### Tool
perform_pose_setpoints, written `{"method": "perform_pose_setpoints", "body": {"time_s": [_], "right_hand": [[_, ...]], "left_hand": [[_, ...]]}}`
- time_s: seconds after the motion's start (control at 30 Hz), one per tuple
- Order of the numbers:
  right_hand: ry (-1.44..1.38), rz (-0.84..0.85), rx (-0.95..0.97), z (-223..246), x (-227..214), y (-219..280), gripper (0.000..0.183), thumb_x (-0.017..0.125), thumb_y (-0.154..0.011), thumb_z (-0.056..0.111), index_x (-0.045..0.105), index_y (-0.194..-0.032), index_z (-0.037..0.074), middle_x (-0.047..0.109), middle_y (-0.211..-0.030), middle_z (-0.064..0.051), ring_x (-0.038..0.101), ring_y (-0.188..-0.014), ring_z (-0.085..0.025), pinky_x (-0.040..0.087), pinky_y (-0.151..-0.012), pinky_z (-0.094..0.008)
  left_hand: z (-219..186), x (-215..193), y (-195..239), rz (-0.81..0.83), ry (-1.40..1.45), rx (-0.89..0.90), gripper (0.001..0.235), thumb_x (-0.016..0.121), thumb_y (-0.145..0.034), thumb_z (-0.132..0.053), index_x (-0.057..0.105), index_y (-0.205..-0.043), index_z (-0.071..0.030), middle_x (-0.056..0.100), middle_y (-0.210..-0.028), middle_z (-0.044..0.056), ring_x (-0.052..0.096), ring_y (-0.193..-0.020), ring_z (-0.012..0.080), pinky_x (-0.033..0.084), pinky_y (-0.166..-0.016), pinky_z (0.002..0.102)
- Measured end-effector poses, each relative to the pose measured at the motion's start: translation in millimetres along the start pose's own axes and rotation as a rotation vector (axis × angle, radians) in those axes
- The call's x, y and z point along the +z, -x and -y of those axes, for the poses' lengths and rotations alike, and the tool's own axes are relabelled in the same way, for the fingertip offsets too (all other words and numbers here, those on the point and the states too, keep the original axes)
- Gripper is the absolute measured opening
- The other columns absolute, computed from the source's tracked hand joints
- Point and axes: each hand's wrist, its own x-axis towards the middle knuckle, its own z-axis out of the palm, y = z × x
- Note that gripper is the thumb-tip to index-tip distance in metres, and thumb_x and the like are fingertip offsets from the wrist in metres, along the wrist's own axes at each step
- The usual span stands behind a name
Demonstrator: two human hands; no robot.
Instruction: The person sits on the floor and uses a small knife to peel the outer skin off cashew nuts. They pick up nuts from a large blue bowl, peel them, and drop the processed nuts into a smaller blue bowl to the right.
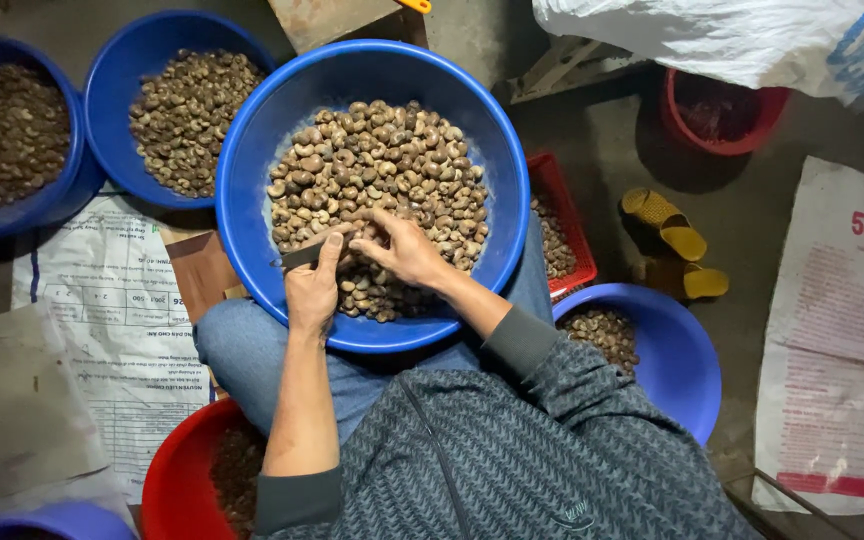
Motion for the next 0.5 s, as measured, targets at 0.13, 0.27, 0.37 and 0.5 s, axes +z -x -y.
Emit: {"method": "perform_pose_setpoints", "body": {"time_s": [0.13,0.27,0.37,0.5], "right_hand": [[0.012,0.11,-0.021,31.8,-17.0,8.1,0.048,0.073,-0.095,0.023,0.058,-0.138,0.005,0.072,-0.105,-0.021,0.071,-0.091,-0.036,0.058,-0.079,-0.048],[0.254,-0.129,-0.306,45.6,-55.1,14.8,0.047,0.072,-0.096,0.021,0.06,-0.141,0.013,0.076,-0.1,-0.015,0.075,-0.09,-0.033,0.06,-0.078,-0.044],[0.529,-0.506,-0.56,86.8,-129.9,22.7,0.028,0.082,-0.088,0.019,0.079,-0.116,0.015,0.079,-0.1,0.0,0.074,-0.087,-0.018,0.059,-0.079,-0.028],[0.539,-0.473,-0.937,119.8,-281.3,28.9,0.013,0.06,-0.092,-0.006,0.063,-0.08,-0.006,0.06,-0.066,-0.012,0.054,-0.057,-0.024,0.061,-0.07,-0.047]], "left_hand": [[-9.4,5.8,3.4,0.005,0.12,-0.037,0.018,0.071,-0.101,-0.018,0.079,-0.11,-0.005,0.078,-0.101,0.017,0.074,-0.096,0.0205,0.063,-0.083,0.039],[-8.2,6.3,0.2,-0.022,0.223,-0.096,0.02,0.072,-0.099,-0.017,0.078,-0.112,-0.003,0.078,-0.1,0.016,0.075,-0.085,0.0183,0.066,-0.074,0.032],[9.2,6.0,-3.5,-0.06,0.251,-0.145,0.017,0.071,-0.098,-0.014,0.078,-0.109,-0.003,0.078,-0.097,0.014,0.075,-0.076,0.0164,0.067,-0.068,0.03],[-13.7,2.2,-0.2,-0.013,0.197,-0.239,0.025,0.066,-0.098,-0.016,0.075,-0.114,0.002,0.078,-0.105,0.006,0.07,-0.083,0.0116,0.06,-0.074,0.021]]}}
